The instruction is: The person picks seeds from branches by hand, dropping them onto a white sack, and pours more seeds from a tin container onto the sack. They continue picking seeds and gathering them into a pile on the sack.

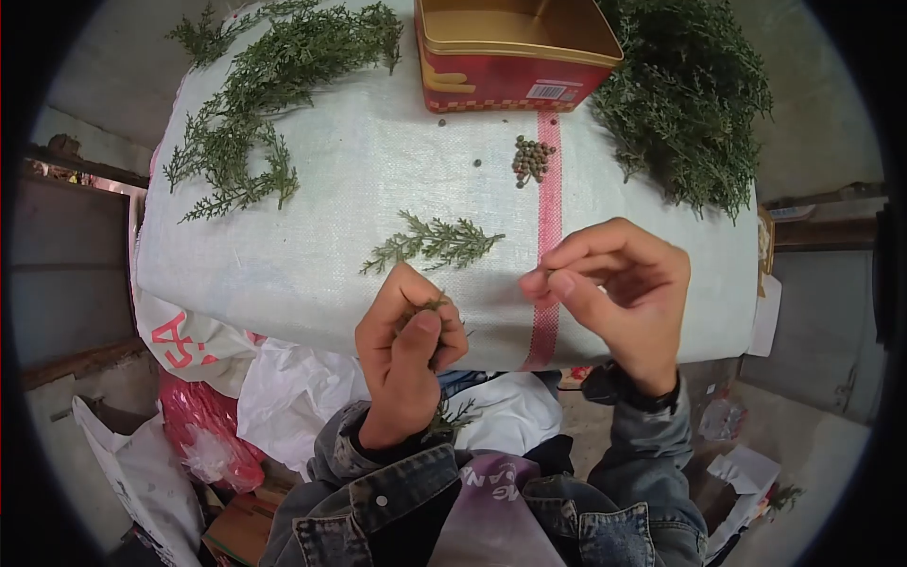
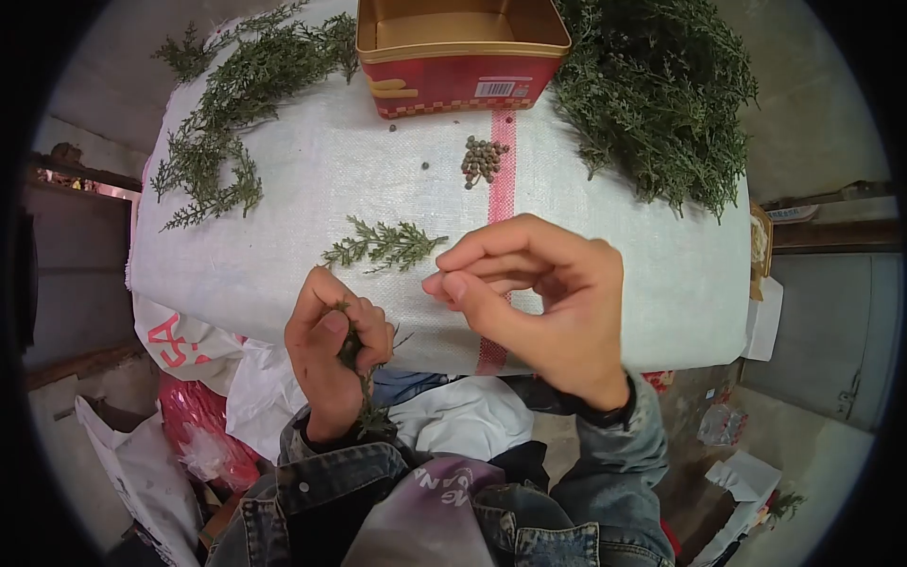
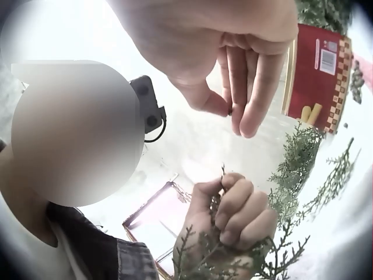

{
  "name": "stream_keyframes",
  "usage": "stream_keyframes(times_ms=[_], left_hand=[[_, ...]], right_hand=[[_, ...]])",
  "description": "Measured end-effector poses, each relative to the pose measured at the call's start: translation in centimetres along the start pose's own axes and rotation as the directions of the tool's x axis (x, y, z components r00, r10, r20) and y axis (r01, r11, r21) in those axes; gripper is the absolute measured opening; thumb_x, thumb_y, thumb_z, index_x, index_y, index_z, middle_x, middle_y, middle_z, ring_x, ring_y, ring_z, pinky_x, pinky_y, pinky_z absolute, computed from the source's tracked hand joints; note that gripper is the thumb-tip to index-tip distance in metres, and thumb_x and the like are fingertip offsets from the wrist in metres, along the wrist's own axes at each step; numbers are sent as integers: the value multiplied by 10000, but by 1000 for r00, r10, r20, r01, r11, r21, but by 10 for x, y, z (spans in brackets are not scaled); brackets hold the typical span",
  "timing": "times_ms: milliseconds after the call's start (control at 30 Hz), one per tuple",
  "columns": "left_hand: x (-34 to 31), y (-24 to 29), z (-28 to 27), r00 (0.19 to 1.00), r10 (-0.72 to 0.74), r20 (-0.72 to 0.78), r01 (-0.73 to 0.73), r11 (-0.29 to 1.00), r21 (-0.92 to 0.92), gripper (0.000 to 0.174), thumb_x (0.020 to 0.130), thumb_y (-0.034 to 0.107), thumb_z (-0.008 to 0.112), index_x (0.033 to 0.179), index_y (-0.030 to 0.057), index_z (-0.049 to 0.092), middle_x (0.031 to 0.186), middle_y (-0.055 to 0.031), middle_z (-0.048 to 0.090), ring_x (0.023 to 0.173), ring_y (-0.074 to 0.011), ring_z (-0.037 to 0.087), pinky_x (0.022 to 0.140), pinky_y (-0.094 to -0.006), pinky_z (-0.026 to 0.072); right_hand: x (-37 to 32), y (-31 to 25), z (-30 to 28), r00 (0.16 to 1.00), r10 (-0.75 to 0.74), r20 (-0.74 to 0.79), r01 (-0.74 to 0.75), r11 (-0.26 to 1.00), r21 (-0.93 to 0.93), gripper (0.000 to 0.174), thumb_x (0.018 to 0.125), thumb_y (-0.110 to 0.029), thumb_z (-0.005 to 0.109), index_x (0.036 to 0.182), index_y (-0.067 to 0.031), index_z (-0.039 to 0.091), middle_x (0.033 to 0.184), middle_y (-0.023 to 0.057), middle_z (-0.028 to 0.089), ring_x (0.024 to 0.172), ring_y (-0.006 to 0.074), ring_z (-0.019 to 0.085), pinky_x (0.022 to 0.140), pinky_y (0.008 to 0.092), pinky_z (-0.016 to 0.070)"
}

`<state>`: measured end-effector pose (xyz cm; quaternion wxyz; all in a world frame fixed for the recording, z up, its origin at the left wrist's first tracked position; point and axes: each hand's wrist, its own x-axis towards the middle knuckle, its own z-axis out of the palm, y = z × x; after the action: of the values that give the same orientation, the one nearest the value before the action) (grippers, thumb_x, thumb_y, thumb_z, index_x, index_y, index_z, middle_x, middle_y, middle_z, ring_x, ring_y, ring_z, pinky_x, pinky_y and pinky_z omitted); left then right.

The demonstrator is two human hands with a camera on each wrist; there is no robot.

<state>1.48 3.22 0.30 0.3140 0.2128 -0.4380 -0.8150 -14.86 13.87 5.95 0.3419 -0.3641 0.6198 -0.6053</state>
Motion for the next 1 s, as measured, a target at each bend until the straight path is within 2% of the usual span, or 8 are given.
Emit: stream_keyframes(times_ms=[100, 233, 367, 400, 500, 633, 767, 1000], left_hand=[[-1, -2, 7, 997, 57, 44, -58, 998, 14, 212, 994, 175, 506, 853, 19, 479, 600, 1, 468, 527, -52, 391, 484, -230, 293], [-7, -6, 7, 993, 110, 44, -115, 984, 139, 203, 969, 145, 563, 842, -11, 538, 621, 0, 519, 551, -34, 425, 500, -211, 313], [-6, -10, 14, 962, 266, 62, -271, 906, 324, 235, 967, 165, 575, 855, -36, 524, 601, -12, 449, 494, -59, 360, 468, -246, 284], [-6, -11, 17, 963, 264, 59, -269, 907, 324, 235, 967, 165, 575, 855, -36, 524, 601, -12, 449, 494, -59, 360, 468, -246, 284], [-3, -10, 26, 943, 334, 1, -316, 892, 325, 41, 886, 12, 621, 853, -12, 625, 639, 10, 556, 572, -21, 450, 522, -204, 352], [-6, -6, 22, 952, 306, 25, -290, 868, 403, 24, 842, -28, 629, 860, -12, 629, 623, 10, 556, 566, -24, 452, 520, -202, 369], [-6, -7, 23, 941, 337, 26, -308, 825, 474, 55, 813, -32, 645, 864, -14, 635, 610, -2, 546, 559, -26, 450, 512, -200, 373], [-4, -8, 22, 921, 384, 72, -359, 758, 545, 103, 769, -53, 652, 866, -21, 645, 623, -42, 579, 546, -56, 495, 509, -213, 407]], right_hand=[[-10, 9, 17, 987, 29, -156, -12, 994, 106, 181, 918, 5, 640, 1072, 98, 617, 950, 200, 727, 869, 201, 716, 768, 297, 586], [-16, 21, 38, 981, 43, -188, 22, 945, 328, 168, 933, 8, 624, 1080, 88, 609, 1005, 208, 722, 923, 208, 708, 818, 300, 571], [-26, 26, 46, 984, 13, -180, 58, 921, 384, 156, 948, 19, 598, 1088, 86, 601, 1056, 227, 709, 981, 210, 690, 879, 310, 545], [-27, 28, 45, 984, 16, -179, 55, 922, 384, 156, 948, 19, 598, 1088, 86, 601, 1056, 227, 709, 981, 210, 690, 879, 310, 545], [-31, 35, 40, 996, -18, -89, 49, 931, 362, 191, 949, 57, 584, 1135, 102, 598, 1148, 252, 671, 1078, 229, 665, 948, 313, 527], [-31, 42, 43, 994, -69, -85, 97, 909, 405, 198, 949, 58, 583, 1142, 99, 596, 1175, 257, 659, 1092, 244, 659, 966, 325, 522], [-29, 38, 47, 990, -25, -139, 77, 921, 382, 164, 946, -23, 635, 1085, 58, 602, 1130, 269, 679, 984, 178, 666, 892, 301, 520], [-30, 40, 44, 991, -14, -134, 67, 912, 405, 167, 950, -39, 637, 1080, 60, 602, 1126, 274, 679, 915, 159, 666, 853, 290, 528]])
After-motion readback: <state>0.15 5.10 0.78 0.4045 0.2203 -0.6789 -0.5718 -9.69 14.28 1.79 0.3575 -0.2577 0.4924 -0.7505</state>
